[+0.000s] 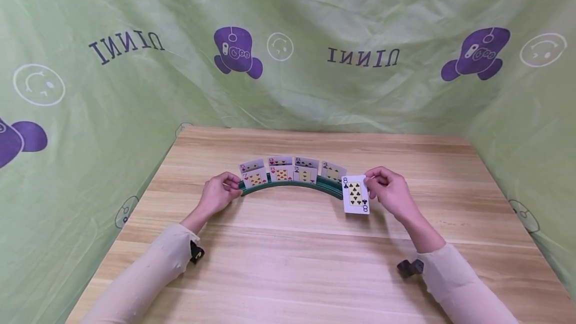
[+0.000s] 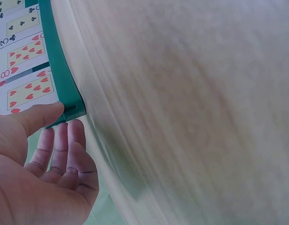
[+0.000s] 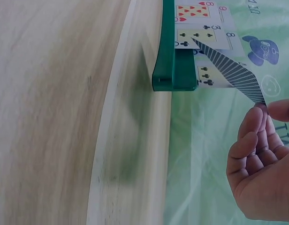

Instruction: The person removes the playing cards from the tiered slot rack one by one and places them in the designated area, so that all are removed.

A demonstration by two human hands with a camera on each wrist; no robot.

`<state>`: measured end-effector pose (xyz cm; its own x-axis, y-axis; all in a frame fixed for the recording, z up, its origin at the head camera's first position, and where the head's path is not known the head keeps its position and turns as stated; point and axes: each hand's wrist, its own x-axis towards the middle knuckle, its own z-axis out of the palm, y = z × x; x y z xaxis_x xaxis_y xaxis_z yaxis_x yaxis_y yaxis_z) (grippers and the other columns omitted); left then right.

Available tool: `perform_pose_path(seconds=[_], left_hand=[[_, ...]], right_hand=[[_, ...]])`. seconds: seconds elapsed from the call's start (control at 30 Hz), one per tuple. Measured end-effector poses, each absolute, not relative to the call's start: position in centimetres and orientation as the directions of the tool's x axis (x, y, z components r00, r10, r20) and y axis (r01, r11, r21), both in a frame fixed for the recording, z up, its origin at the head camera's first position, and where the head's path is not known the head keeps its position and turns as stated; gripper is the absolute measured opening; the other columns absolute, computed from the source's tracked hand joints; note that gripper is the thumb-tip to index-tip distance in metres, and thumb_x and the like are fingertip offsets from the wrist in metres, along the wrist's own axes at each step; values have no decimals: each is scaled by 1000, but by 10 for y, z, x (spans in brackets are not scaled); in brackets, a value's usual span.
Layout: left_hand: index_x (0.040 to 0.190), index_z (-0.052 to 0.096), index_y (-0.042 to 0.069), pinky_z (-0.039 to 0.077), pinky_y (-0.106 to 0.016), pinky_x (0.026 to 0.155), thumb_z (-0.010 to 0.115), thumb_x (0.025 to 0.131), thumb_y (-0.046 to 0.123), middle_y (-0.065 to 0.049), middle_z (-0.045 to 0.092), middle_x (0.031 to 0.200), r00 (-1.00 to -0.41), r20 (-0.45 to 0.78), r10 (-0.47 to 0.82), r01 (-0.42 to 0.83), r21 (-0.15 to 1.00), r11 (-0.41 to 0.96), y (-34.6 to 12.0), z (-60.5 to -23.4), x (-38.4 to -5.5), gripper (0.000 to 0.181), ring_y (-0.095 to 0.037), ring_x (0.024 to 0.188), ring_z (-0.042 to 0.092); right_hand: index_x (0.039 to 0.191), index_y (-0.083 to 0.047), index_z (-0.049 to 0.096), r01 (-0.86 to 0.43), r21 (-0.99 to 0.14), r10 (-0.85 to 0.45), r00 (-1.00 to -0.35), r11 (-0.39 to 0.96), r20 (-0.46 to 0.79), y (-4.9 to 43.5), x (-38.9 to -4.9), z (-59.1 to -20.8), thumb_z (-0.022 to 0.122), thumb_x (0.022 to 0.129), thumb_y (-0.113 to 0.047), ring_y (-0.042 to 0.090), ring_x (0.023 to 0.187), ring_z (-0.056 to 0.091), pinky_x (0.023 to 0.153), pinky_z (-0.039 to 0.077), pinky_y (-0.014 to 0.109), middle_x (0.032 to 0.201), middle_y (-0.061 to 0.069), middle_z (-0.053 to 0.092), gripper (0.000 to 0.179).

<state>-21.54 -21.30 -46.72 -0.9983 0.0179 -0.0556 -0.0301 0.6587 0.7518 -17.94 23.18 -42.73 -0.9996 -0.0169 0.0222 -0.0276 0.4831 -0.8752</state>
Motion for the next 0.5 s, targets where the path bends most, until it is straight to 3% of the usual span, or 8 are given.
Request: perform_pose_path(seconds=[0.5], left_hand=[[106,65,5,59,-32,78,76,82,1,-13,70,101,-998,-52,23,-24,757,653,-213,-467,-215,28,-23,88,68]], right_hand=[[112,2,61,-9,-912,10,-1000,410,14,246,-186,-426,60,97,-14,9,61,57,51,46,23,69,-5,60,22]])
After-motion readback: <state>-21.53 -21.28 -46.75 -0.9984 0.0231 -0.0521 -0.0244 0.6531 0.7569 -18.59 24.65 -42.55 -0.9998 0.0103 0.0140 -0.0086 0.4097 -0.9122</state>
